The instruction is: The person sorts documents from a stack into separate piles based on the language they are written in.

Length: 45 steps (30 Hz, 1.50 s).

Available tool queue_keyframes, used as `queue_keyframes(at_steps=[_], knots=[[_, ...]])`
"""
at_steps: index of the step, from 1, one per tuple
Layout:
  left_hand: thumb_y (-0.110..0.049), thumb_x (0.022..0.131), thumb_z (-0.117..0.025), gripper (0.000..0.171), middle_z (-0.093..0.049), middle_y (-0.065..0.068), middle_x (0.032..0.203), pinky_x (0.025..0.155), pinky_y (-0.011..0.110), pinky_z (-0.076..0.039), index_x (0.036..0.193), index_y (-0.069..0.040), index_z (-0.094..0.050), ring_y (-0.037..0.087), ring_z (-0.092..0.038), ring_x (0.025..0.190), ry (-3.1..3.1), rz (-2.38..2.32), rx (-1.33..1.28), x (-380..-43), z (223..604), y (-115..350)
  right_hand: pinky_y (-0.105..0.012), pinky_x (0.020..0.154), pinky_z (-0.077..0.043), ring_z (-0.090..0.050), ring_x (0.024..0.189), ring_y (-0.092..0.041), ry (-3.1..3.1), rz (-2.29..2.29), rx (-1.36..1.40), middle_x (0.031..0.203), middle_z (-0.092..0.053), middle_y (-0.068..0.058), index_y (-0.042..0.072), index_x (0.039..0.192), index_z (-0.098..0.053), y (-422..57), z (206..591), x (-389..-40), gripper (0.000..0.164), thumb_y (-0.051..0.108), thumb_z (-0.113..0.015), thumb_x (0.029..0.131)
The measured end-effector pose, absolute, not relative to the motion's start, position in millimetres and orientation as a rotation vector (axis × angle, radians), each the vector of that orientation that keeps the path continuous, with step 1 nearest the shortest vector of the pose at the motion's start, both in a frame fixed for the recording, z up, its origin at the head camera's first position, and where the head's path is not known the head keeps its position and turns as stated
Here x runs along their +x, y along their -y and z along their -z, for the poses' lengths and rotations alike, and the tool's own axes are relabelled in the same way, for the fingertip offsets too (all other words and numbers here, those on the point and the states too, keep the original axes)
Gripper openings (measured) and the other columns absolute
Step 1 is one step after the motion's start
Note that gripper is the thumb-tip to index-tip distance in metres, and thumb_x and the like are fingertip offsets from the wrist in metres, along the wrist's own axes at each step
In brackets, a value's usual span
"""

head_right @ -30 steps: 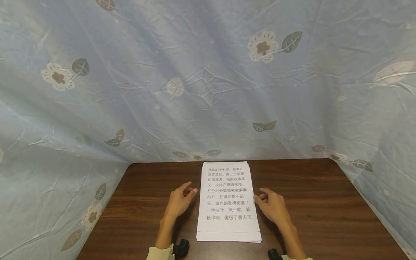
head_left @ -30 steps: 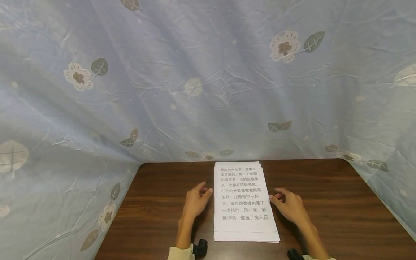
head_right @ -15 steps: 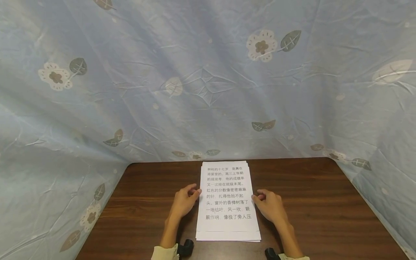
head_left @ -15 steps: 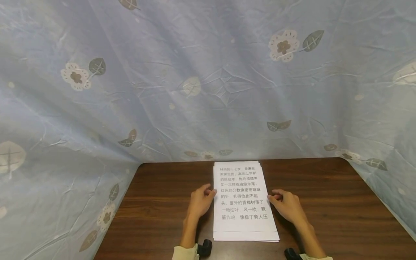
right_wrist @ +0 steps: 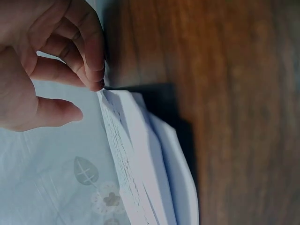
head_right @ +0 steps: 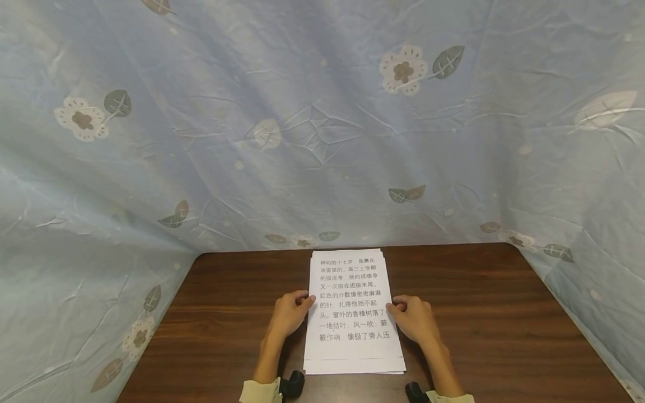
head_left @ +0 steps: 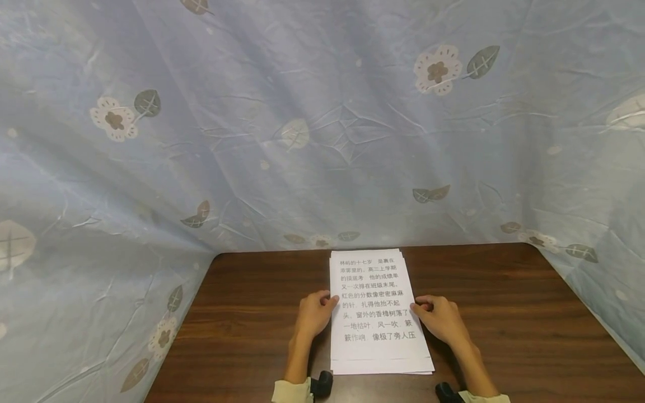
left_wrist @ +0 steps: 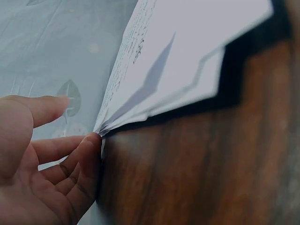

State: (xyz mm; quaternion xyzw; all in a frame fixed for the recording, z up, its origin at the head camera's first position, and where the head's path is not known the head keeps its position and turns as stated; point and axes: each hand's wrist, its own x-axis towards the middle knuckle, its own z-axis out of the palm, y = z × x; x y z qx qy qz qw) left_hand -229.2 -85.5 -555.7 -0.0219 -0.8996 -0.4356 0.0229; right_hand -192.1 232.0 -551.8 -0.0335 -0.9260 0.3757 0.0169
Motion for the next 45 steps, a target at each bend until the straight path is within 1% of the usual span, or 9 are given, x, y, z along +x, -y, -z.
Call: queue_keyframes(at_steps=[4,7,12,19,27,34,37,39,45], knots=[[-0.024,0.100,-0.073,0.034,-0.064,0.002,0.080,0.067,0.027,-0.043,0.121,0.003,-0.078,0.015,-0.056,0.077,2.790,1.291,-0.121,-230.1,555.8,85.2,-0.034,0.073,-0.053,-0.067,0.085,-0.020,2.882,-1.160,-0.113,0.097,-0.078,-0.010,-0.006,0.123,-0.076,-230.3,550.1,-191.9,0.038,0.024,-0.073,0.100],[-0.022,0.100,-0.073,0.033,-0.062,0.001,0.080,0.066,0.026,-0.042,0.121,0.003,-0.078,0.015,-0.056,0.077,2.786,1.293,-0.133,-229.6,555.5,85.3,-0.035,0.074,-0.054,-0.068,0.086,-0.020,2.886,-1.144,-0.120,0.096,-0.078,-0.009,-0.005,0.120,-0.077,-229.4,548.8,-192.1,0.036,0.025,-0.074,0.099],[-0.020,0.100,-0.073,0.035,-0.064,0.001,0.082,0.068,0.026,-0.044,0.126,0.003,-0.076,0.014,-0.056,0.078,2.777,1.310,-0.128,-229.3,554.3,84.9,-0.035,0.074,-0.053,-0.067,0.085,-0.019,2.878,-1.125,-0.111,0.096,-0.078,-0.007,-0.004,0.118,-0.078,-228.0,546.0,-192.1,0.034,0.024,-0.075,0.099],[-0.019,0.099,-0.074,0.035,-0.064,0.002,0.085,0.074,0.030,-0.045,0.126,0.002,-0.076,0.016,-0.056,0.082,2.760,1.306,-0.125,-229.2,552.4,84.3,-0.033,0.073,-0.045,-0.060,0.082,-0.019,2.858,-1.106,-0.084,0.090,-0.072,-0.003,-0.002,0.117,-0.078,-227.5,544.1,-192.0,0.030,0.020,-0.075,0.097],[-0.019,0.099,-0.074,0.034,-0.066,0.001,0.087,0.072,0.027,-0.044,0.127,0.001,-0.077,0.014,-0.055,0.079,2.758,1.303,-0.124,-228.8,553.4,84.2,-0.031,0.070,-0.045,-0.059,0.079,-0.017,2.838,-1.137,-0.078,0.092,-0.074,-0.005,-0.002,0.119,-0.077,-226.8,542.1,-189.6,0.030,0.013,-0.078,0.093],[-0.016,0.098,-0.074,0.035,-0.066,0.003,0.090,0.068,0.025,-0.044,0.129,0.002,-0.076,0.014,-0.053,0.079,2.749,1.326,-0.118,-227.0,554.9,83.9,-0.029,0.067,-0.045,-0.059,0.077,-0.016,2.833,-1.175,-0.080,0.091,-0.073,-0.005,-0.003,0.122,-0.076,-226.6,545.0,-189.9,0.032,0.010,-0.078,0.093],[-0.017,0.098,-0.075,0.036,-0.065,0.003,0.092,0.070,0.026,-0.045,0.129,0.001,-0.076,0.014,-0.053,0.081,2.747,1.326,-0.114,-226.9,556.1,83.7,-0.028,0.066,-0.044,-0.059,0.077,-0.016,2.828,-1.194,-0.089,0.091,-0.073,-0.005,-0.003,0.123,-0.075,-225.9,545.7,-189.7,0.033,0.010,-0.077,0.093],[-0.017,0.098,-0.075,0.036,-0.065,0.003,0.093,0.070,0.026,-0.044,0.129,0.000,-0.076,0.014,-0.053,0.081,2.743,1.334,-0.107,-226.5,556.6,83.8,-0.027,0.063,-0.045,-0.060,0.076,-0.016,2.823,-1.217,-0.092,0.092,-0.073,-0.006,-0.003,0.124,-0.075,-225.3,545.8,-189.5,0.033,0.010,-0.076,0.094],[-0.011,0.094,-0.077,0.037,-0.068,0.002,0.093,0.068,0.023,-0.045,0.129,-0.002,-0.076,0.010,-0.054,0.075,2.699,1.384,-0.105,-226.9,556.9,83.7,-0.024,0.061,-0.059,-0.068,0.078,-0.016,2.778,-1.365,-0.113,0.097,-0.075,-0.010,-0.003,0.125,-0.074,-224.1,547.2,-188.4,0.032,0.007,-0.076,0.095]])
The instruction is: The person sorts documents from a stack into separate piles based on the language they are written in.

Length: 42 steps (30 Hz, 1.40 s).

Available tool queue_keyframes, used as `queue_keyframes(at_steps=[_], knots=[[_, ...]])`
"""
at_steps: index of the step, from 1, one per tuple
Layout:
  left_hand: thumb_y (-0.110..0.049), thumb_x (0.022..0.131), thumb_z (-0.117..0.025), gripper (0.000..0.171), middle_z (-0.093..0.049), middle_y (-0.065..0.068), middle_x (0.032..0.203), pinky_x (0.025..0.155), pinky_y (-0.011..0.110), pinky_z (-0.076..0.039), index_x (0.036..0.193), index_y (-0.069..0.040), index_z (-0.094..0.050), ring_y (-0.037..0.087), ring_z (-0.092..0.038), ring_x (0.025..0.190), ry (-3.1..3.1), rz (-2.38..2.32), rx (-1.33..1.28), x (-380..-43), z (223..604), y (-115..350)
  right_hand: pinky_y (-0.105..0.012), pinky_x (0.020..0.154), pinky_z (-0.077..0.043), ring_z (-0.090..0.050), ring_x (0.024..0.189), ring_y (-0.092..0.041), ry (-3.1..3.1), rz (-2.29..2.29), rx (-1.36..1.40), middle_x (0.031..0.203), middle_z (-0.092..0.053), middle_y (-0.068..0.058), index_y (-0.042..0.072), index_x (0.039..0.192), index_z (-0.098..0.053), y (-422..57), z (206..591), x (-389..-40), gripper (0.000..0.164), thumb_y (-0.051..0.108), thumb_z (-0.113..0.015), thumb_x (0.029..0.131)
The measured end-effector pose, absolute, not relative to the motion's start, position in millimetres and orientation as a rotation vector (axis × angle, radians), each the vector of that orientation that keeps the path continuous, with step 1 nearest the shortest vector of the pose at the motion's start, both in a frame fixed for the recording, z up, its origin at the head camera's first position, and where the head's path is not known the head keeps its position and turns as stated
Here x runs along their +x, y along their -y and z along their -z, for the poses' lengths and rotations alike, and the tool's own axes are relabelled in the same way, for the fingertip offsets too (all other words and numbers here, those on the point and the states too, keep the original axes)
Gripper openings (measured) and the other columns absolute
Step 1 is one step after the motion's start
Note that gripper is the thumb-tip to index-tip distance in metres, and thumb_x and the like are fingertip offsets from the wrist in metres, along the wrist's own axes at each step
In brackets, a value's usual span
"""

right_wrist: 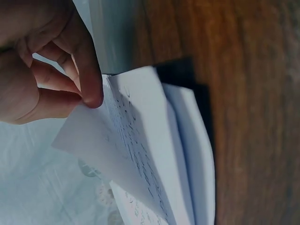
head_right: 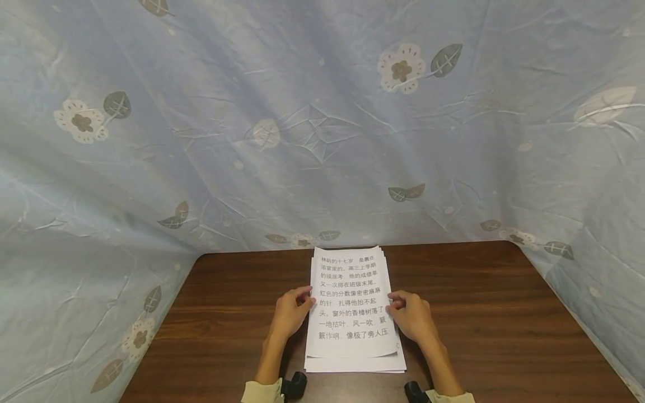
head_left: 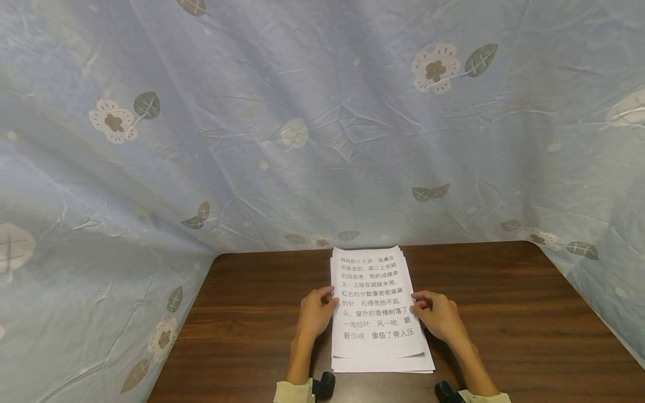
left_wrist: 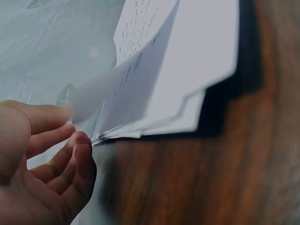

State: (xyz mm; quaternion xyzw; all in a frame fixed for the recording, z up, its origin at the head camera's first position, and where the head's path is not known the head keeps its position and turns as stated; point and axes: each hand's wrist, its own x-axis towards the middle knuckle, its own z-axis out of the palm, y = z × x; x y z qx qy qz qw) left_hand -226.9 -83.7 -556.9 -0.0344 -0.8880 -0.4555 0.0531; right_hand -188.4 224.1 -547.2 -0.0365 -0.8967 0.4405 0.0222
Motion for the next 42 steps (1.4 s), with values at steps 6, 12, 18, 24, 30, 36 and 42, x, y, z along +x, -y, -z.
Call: queue_keyframes(at_steps=[6,12,18,24,30,36,42], knots=[[0.000,0.090,-0.076,0.038,-0.074,0.006,0.095,0.067,0.019,-0.049,0.128,-0.002,-0.076,0.007,-0.058,0.073,2.631,1.469,-0.093,-227.4,557.4,82.3,-0.027,0.062,-0.062,-0.070,0.079,-0.017,2.742,-1.518,-0.165,0.099,-0.074,-0.011,-0.003,0.128,-0.073,-223.1,547.1,-188.1,0.033,0.007,-0.075,0.097],[0.002,0.089,-0.075,0.038,-0.076,0.008,0.095,0.063,0.019,-0.049,0.127,-0.003,-0.077,0.005,-0.057,0.070,2.573,1.517,-0.088,-227.7,559.1,82.6,-0.026,0.063,-0.061,-0.067,0.078,-0.017,2.708,-1.631,-0.218,0.101,-0.071,-0.012,-0.002,0.132,-0.071,-222.6,548.3,-188.1,0.035,0.008,-0.073,0.099],[0.001,0.091,-0.073,0.037,-0.075,0.009,0.096,0.057,0.019,-0.050,0.128,-0.003,-0.076,0.005,-0.057,0.064,2.541,1.625,-0.052,-228.0,558.4,82.9,-0.027,0.065,-0.060,-0.065,0.084,-0.019,2.655,-1.729,-0.241,0.107,-0.071,-0.015,-0.003,0.134,-0.069,-224.0,548.9,-188.7,0.036,0.008,-0.071,0.100],[0.002,0.092,-0.072,0.039,-0.074,0.012,0.099,0.056,0.021,-0.055,0.131,-0.001,-0.074,0.008,-0.061,0.066,2.498,1.785,-0.013,-227.4,555.7,83.1,-0.030,0.073,-0.061,-0.066,0.093,-0.020,2.588,-1.903,-0.265,0.114,-0.070,-0.017,-0.004,0.141,-0.064,-226.8,547.9,-190.1,0.039,0.010,-0.067,0.104],[0.001,0.093,-0.072,0.041,-0.074,0.014,0.103,0.060,0.024,-0.058,0.133,-0.001,-0.073,0.012,-0.065,0.070,2.468,1.882,0.009,-228.5,557.1,85.3,-0.031,0.077,-0.060,-0.065,0.096,-0.020,2.526,-2.030,-0.304,0.117,-0.068,-0.014,-0.003,0.144,-0.061,-229.5,550.1,-191.2,0.042,0.010,-0.066,0.104],[0.001,0.093,-0.071,0.040,-0.072,0.015,0.102,0.061,0.025,-0.057,0.134,-0.001,-0.073,0.012,-0.063,0.070,2.443,1.930,0.005,-228.5,559.0,92.4,-0.029,0.075,-0.059,-0.066,0.095,-0.016,2.469,-2.126,-0.307,0.118,-0.070,-0.011,-0.003,0.146,-0.058,-228.8,554.1,-192.1,0.045,0.012,-0.067,0.104],[0.000,0.095,-0.069,0.039,-0.071,0.015,0.103,0.061,0.024,-0.055,0.134,-0.001,-0.072,0.010,-0.061,0.069,2.461,1.906,0.005,-227.9,559.6,106.7,-0.027,0.069,-0.056,-0.064,0.088,-0.015,2.441,-2.163,-0.324,0.115,-0.071,-0.010,-0.004,0.146,-0.058,-219.0,554.0,-190.9,0.046,0.011,-0.068,0.104]])
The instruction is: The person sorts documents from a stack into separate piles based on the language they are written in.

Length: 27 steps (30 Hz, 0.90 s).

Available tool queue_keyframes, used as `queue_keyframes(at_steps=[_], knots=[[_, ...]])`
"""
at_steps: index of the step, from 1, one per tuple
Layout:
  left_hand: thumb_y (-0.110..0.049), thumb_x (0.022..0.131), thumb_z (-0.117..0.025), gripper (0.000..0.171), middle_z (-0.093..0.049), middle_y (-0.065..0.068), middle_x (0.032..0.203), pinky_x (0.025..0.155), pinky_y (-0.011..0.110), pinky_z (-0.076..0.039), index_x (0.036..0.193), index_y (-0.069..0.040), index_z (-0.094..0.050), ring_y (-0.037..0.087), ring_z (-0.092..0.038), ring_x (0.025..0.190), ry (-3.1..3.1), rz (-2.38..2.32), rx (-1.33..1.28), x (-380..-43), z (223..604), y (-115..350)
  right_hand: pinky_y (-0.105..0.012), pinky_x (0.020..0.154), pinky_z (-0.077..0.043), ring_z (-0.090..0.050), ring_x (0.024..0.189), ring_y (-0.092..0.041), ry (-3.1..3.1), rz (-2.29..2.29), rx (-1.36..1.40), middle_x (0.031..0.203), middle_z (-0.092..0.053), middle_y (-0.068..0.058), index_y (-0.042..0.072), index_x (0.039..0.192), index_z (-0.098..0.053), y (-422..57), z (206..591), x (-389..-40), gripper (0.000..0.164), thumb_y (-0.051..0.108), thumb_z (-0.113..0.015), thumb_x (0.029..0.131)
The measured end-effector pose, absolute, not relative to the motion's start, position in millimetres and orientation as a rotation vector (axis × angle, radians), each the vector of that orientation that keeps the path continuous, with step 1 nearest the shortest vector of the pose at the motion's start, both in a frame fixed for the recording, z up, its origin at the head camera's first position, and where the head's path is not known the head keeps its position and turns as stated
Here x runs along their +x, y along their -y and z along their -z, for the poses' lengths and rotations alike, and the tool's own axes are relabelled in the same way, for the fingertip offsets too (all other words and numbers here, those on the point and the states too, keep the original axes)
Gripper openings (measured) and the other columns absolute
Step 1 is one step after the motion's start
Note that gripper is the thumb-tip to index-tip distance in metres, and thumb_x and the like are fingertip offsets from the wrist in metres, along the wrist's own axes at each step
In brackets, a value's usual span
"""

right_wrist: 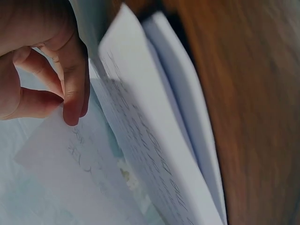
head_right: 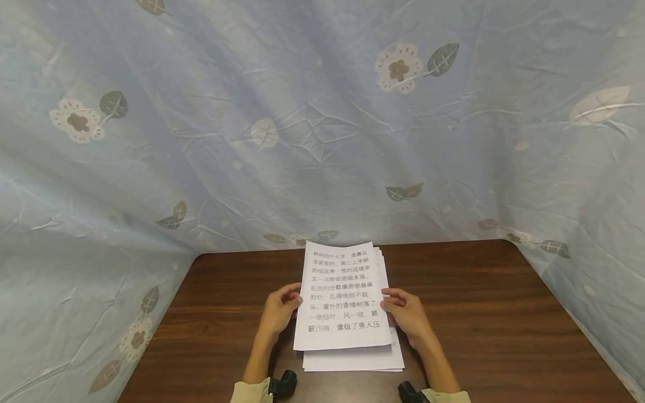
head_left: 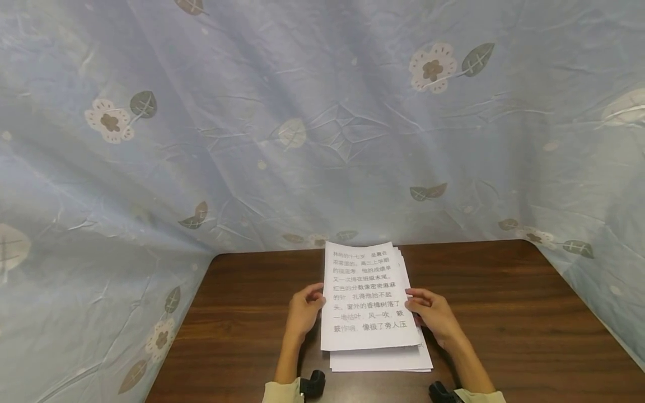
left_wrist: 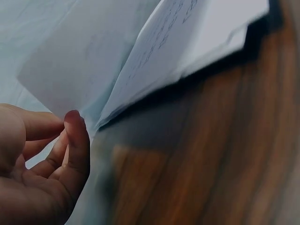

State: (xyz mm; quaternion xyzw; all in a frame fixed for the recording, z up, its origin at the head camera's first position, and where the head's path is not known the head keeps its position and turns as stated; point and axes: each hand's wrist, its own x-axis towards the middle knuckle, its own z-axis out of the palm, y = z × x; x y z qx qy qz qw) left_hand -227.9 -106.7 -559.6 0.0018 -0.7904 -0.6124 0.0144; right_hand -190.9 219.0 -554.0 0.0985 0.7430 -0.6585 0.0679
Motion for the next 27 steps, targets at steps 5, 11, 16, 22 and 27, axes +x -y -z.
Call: queue_keyframes(at_steps=[5,11,16,22,27], knots=[[0.001,0.096,-0.068,0.039,-0.071,0.016,0.105,0.061,0.024,-0.057,0.135,-0.001,-0.071,0.011,-0.063,0.071,2.489,1.869,0.004,-227.2,559.6,120.4,-0.026,0.069,-0.055,-0.064,0.088,-0.017,-2.266,1.974,0.296,0.117,-0.071,-0.013,-0.003,0.144,-0.060,-203.7,555.7,-190.2,0.044,0.011,-0.069,0.103],[0.000,0.098,-0.068,0.038,-0.071,0.014,0.104,0.063,0.027,-0.058,0.135,-0.002,-0.072,0.014,-0.064,0.075,2.505,1.871,0.060,-227.5,559.6,137.3,-0.026,0.069,-0.056,-0.066,0.088,-0.018,-2.308,1.978,0.320,0.117,-0.073,-0.015,0.000,0.139,-0.066,-185.5,557.5,-191.2,0.040,0.010,-0.070,0.101],[-0.001,0.099,-0.068,0.038,-0.071,0.015,0.107,0.066,0.029,-0.059,0.137,-0.003,-0.071,0.016,-0.065,0.079,2.523,1.855,0.091,-224.9,559.2,152.2,-0.026,0.066,-0.056,-0.066,0.087,-0.018,-2.297,2.017,0.298,0.114,-0.073,-0.016,-0.003,0.137,-0.066,-169.7,558.0,-192.0,0.039,0.010,-0.071,0.101],[0.000,0.099,-0.068,0.038,-0.072,0.016,0.108,0.066,0.027,-0.056,0.136,-0.002,-0.071,0.017,-0.064,0.082,2.534,1.822,0.106,-221.2,561.7,167.3,-0.025,0.065,-0.056,-0.067,0.085,-0.018,-2.288,2.043,0.306,0.110,-0.073,-0.016,-0.002,0.132,-0.070,-151.8,558.0,-191.4,0.034,0.006,-0.070,0.099],[0.000,0.099,-0.067,0.037,-0.072,0.017,0.108,0.068,0.027,-0.056,0.136,-0.001,-0.071,0.018,-0.064,0.087,2.542,1.782,0.122,-219.9,561.7,178.4,-0.025,0.066,-0.057,-0.068,0.087,-0.018,-2.290,2.040,0.310,0.113,-0.073,-0.016,0.000,0.133,-0.070,-137.5,558.3,-190.6,0.034,0.007,-0.070,0.099]])
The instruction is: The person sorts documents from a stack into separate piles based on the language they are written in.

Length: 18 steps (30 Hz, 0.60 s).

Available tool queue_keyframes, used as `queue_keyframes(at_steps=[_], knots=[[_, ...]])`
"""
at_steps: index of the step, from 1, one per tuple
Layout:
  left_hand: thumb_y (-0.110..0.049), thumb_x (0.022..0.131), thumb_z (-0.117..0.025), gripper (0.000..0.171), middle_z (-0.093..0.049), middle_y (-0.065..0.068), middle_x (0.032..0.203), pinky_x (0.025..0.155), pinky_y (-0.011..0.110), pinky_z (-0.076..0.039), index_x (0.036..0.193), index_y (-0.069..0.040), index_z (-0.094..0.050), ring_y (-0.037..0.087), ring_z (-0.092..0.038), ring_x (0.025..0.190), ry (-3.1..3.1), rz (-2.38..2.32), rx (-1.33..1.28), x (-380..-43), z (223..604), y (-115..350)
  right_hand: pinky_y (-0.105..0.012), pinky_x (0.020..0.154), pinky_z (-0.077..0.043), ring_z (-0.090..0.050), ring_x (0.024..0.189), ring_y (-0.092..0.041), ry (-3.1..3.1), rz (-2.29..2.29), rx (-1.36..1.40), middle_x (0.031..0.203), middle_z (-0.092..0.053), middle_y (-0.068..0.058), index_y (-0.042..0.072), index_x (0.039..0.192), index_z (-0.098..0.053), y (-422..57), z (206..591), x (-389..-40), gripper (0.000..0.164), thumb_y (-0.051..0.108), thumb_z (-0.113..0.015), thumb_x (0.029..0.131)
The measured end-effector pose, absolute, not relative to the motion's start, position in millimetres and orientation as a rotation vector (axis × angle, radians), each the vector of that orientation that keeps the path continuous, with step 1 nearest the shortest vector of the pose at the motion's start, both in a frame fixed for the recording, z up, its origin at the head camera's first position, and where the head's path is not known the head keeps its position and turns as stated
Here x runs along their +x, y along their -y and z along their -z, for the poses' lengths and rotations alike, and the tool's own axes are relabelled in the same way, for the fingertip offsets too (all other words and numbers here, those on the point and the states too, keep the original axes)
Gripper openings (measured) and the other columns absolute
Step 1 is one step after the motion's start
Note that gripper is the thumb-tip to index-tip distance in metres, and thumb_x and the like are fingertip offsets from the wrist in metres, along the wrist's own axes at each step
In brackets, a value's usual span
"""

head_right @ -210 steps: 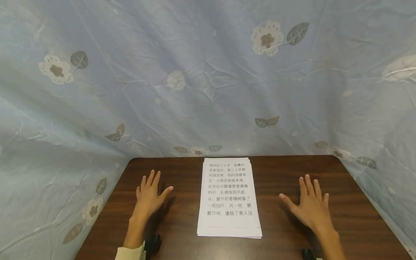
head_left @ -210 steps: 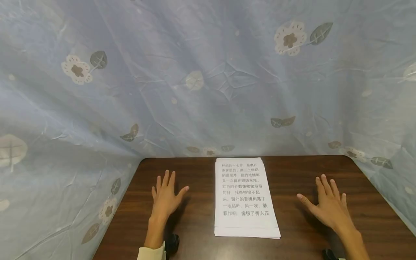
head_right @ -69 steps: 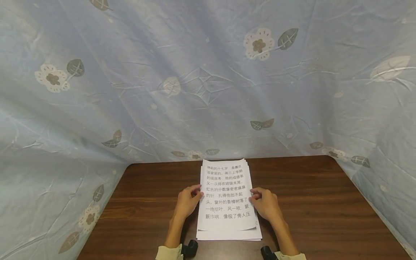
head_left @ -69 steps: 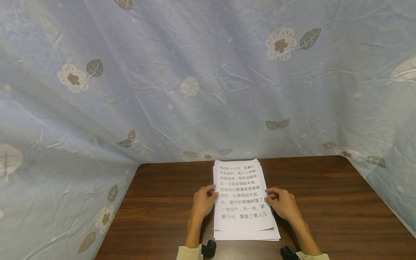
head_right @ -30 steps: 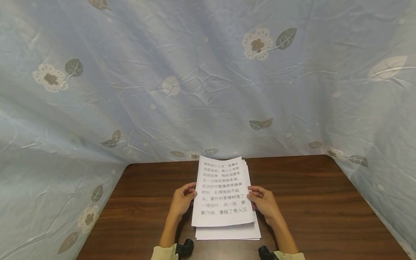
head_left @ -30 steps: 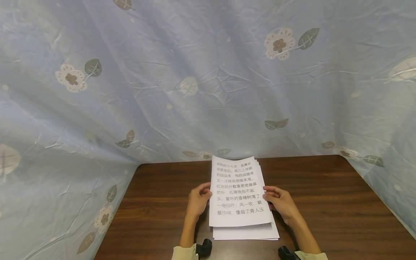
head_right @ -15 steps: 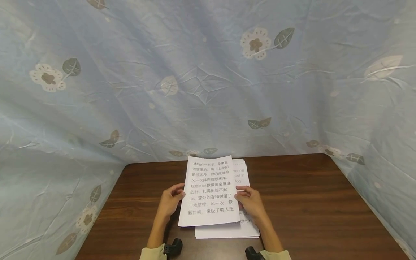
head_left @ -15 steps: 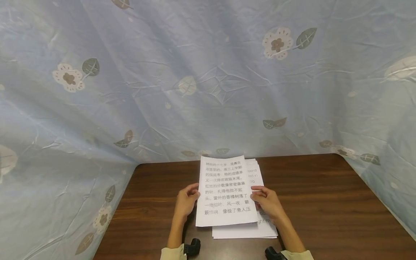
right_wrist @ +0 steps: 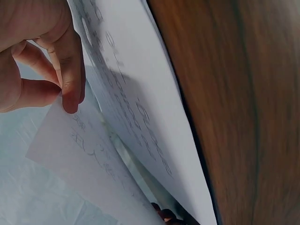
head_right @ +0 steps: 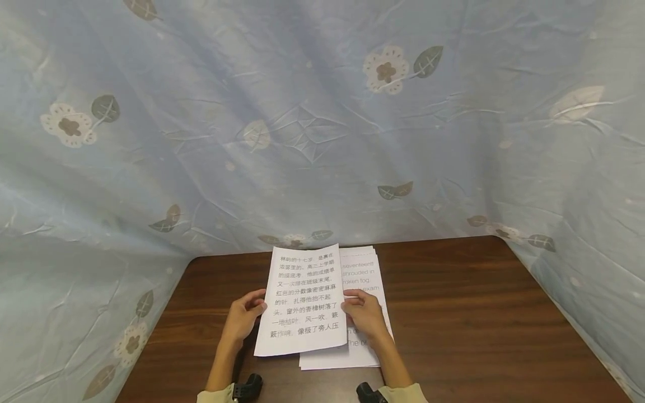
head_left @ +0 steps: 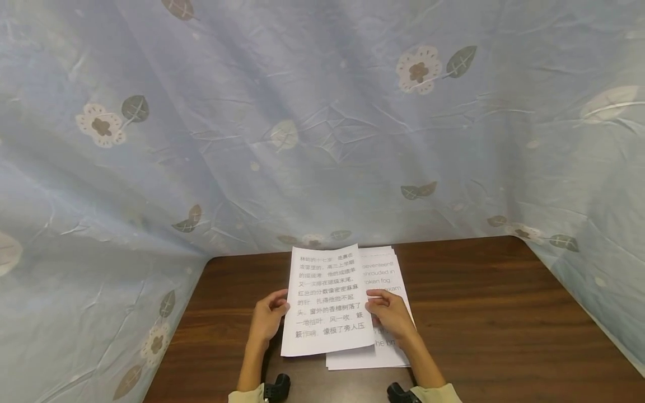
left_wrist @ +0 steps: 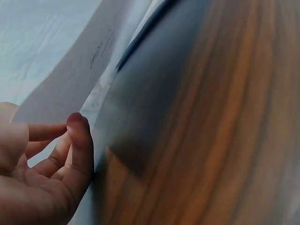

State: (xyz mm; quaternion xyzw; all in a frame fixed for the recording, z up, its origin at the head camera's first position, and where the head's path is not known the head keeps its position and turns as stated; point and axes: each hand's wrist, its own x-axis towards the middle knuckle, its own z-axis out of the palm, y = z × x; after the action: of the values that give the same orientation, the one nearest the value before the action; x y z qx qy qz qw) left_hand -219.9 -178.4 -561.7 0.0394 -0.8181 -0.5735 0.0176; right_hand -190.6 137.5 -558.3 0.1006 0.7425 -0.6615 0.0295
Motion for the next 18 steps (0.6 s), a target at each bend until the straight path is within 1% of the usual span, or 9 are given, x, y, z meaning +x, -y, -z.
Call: queue_keyframes(at_steps=[5,12,18], knots=[[0.001,0.099,-0.066,0.037,-0.071,0.018,0.109,0.069,0.026,-0.056,0.136,0.000,-0.071,0.019,-0.063,0.091,2.548,1.765,0.152,-219.7,561.7,190.1,-0.026,0.066,-0.058,-0.069,0.088,-0.019,-2.287,2.050,0.287,0.117,-0.073,-0.017,0.001,0.135,-0.070,-124.4,558.9,-190.8,0.037,0.010,-0.072,0.099],[0.001,0.099,-0.066,0.036,-0.073,0.018,0.109,0.072,0.023,-0.053,0.135,0.001,-0.071,0.020,-0.064,0.095,2.579,1.696,0.152,-218.9,560.6,205.2,-0.027,0.066,-0.060,-0.070,0.085,-0.019,-2.275,2.076,0.247,0.116,-0.074,-0.018,0.000,0.135,-0.069,-109.8,562.4,-191.0,0.039,0.010,-0.072,0.098],[0.000,0.099,-0.068,0.036,-0.073,0.015,0.108,0.076,0.021,-0.050,0.135,-0.002,-0.072,0.020,-0.063,0.097,2.608,1.648,0.164,-219.0,558.7,215.7,-0.027,0.068,-0.061,-0.071,0.087,-0.019,-2.265,2.068,0.224,0.116,-0.073,-0.017,0.001,0.135,-0.070,-99.6,562.2,-192.3,0.038,0.010,-0.071,0.098]])
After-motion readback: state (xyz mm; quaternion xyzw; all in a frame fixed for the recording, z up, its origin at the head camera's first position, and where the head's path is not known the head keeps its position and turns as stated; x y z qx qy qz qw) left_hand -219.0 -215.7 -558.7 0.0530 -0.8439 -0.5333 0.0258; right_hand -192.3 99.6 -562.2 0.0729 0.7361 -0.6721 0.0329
